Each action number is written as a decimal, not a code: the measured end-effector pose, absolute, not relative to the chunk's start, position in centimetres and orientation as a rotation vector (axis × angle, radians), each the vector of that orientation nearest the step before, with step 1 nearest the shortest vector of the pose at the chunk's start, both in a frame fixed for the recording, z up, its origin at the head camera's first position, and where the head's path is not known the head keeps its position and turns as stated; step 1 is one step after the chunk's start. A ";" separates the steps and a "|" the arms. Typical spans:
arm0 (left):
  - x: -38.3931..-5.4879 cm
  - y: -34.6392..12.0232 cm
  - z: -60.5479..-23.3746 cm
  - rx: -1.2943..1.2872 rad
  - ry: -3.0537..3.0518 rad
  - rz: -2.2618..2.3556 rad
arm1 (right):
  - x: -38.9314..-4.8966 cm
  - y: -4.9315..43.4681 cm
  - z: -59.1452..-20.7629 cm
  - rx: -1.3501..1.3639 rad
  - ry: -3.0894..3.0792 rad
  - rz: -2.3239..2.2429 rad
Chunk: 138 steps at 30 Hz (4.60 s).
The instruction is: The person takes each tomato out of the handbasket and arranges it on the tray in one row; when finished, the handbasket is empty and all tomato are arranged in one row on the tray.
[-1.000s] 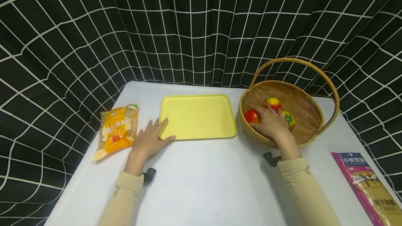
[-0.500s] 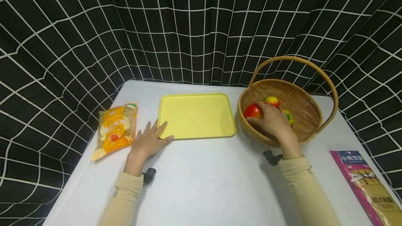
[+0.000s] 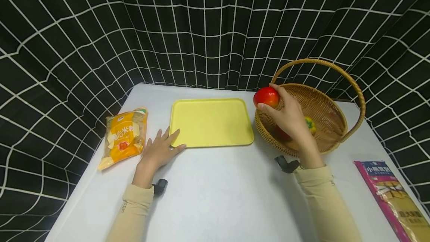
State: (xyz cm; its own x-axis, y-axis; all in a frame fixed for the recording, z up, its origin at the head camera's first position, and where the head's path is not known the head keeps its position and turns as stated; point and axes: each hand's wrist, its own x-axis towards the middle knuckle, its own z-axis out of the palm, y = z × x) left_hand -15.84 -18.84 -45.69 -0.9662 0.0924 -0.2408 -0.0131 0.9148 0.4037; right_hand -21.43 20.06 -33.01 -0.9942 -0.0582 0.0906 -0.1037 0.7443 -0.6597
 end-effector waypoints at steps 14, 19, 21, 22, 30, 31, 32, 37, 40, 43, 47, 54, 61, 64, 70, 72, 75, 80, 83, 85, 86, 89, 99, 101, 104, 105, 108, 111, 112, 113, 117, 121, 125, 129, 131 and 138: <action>-15.6 -19.2 -45.6 0.002 2.799 0.614 | -24.0 10.2 -34.4 0.317 -2.735 1.401; -15.7 -19.1 -45.6 0.014 2.807 0.618 | -25.0 6.4 -37.0 0.400 -2.719 1.524; -15.8 -19.1 -45.6 0.017 2.805 0.619 | -25.4 5.0 -38.2 0.422 -2.725 1.586; -15.8 -19.1 -45.7 0.017 2.802 0.621 | -25.5 4.3 -38.8 0.429 -2.730 1.615; -16.0 -19.1 -46.2 0.044 2.816 0.601 | -26.2 0.5 -42.1 0.403 -2.838 1.751; -16.0 -19.1 -46.3 0.043 2.817 0.597 | -26.2 0.2 -42.4 0.395 -2.855 1.754; -16.0 -19.0 -46.3 0.042 2.818 0.594 | -26.3 -0.1 -42.7 0.390 -2.874 1.753; -15.9 -18.9 -46.5 0.025 2.816 0.596 | -26.3 -1.3 -44.6 0.386 -2.947 1.723; -15.9 -18.7 -46.5 0.018 2.806 0.610 | -26.2 -1.5 -45.5 0.396 -2.982 1.707; -15.8 -18.5 -46.5 0.016 2.796 0.619 | -26.0 -1.7 -46.0 0.390 -3.012 1.678; -15.7 -18.3 -46.3 0.010 2.797 0.619 | -25.7 -1.8 -46.0 0.401 -3.030 1.629; -15.9 -18.2 -46.1 0.017 2.801 0.623 | -26.0 -2.3 -46.1 0.508 -3.030 1.510; -15.9 -18.5 -45.9 0.025 2.795 0.619 | -26.1 -2.6 -46.1 0.568 -3.036 1.475; -15.8 -18.8 -45.7 0.017 2.792 0.614 | -26.0 -2.4 -45.9 0.573 -3.032 1.516; -15.8 -18.7 -45.4 0.025 2.773 0.614 | -25.4 -1.1 -44.8 0.511 -2.971 1.557; -15.8 -18.8 -45.3 0.029 2.766 0.611 | -25.2 -0.6 -44.1 0.457 -2.927 1.604; -15.8 -18.9 -45.2 0.033 2.751 0.618 | -24.9 0.5 -42.8 0.364 -2.861 1.656; -16.1 -19.0 -45.7 0.020 2.722 0.655 | -24.2 2.7 -40.2 0.309 -2.776 1.652; -16.4 -19.1 -46.1 0.023 2.709 0.650 | -24.0 4.3 -38.8 0.321 -2.738 1.639; -16.6 -19.1 -46.4 0.016 2.704 0.655 | -24.0 5.4 -38.1 0.337 -2.703 1.636; -16.6 -19.1 -46.3 0.013 2.702 0.654 | -24.0 6.0 -37.8 0.344 -2.688 1.630; -16.3 -18.9 -45.8 0.012 2.701 0.650 | -24.0 8.1 -36.9 0.359 -2.647 1.608; -15.6 -18.3 -45.0 0.029 2.743 0.615 | -22.4 17.8 -34.7 0.221 -2.590 1.521; -15.6 -18.3 -45.2 0.024 2.755 0.618 | -22.0 19.7 -34.6 0.198 -2.609 1.492; -15.7 -18.3 -45.2 0.007 2.777 0.628 | -21.6 22.2 -34.8 0.151 -2.699 1.410; -15.8 -18.4 -45.1 0.001 2.787 0.630 | -21.6 23.0 -34.9 0.140 -2.740 1.377; -15.9 -18.4 -44.9 -0.007 2.813 0.631 | -21.4 24.7 -35.4 0.117 -2.876 1.258; -15.9 -18.3 -44.6 -0.009 2.829 0.625 | -21.2 25.9 -36.0 0.101 -2.964 1.234; -15.9 -18.2 -44.5 -0.009 2.835 0.623 | -21.1 26.2 -36.1 0.087 -2.981 1.247; -15.8 -18.1 -44.4 -0.008 2.842 0.625 | -21.1 26.5 -36.3 0.069 -2.988 1.271; -15.7 -17.9 -44.1 -0.021 2.861 0.638 | -21.1 27.2 -36.6 0.024 -3.017 1.303; -15.7 -17.8 -44.1 -0.033 2.881 0.659 | -21.3 27.7 -36.7 0.015 -3.072 1.219; -15.6 -17.9 -44.2 -0.046 2.882 0.670 | -21.6 28.1 -37.1 0.009 -3.131 1.137; -15.6 -17.8 -44.4 -0.056 2.872 0.675 | -21.8 28.4 -37.7 0.016 -3.193 1.022; -15.6 -17.7 -44.4 -0.054 2.871 0.683 | -21.8 28.5 -37.9 0.009 -3.212 0.970; -15.4 -17.5 -44.5 -0.046 2.868 0.702 | -22.0 28.3 -38.0 0.052 -3.243 0.803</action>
State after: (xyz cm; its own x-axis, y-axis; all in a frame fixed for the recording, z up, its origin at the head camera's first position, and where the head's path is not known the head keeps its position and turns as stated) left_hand -15.37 -17.48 -44.47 -0.9818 0.0143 -0.1892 -0.0747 0.8875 0.4547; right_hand -21.95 28.30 -38.00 -0.9796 -0.0775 -0.1854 0.0179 0.8852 -0.4648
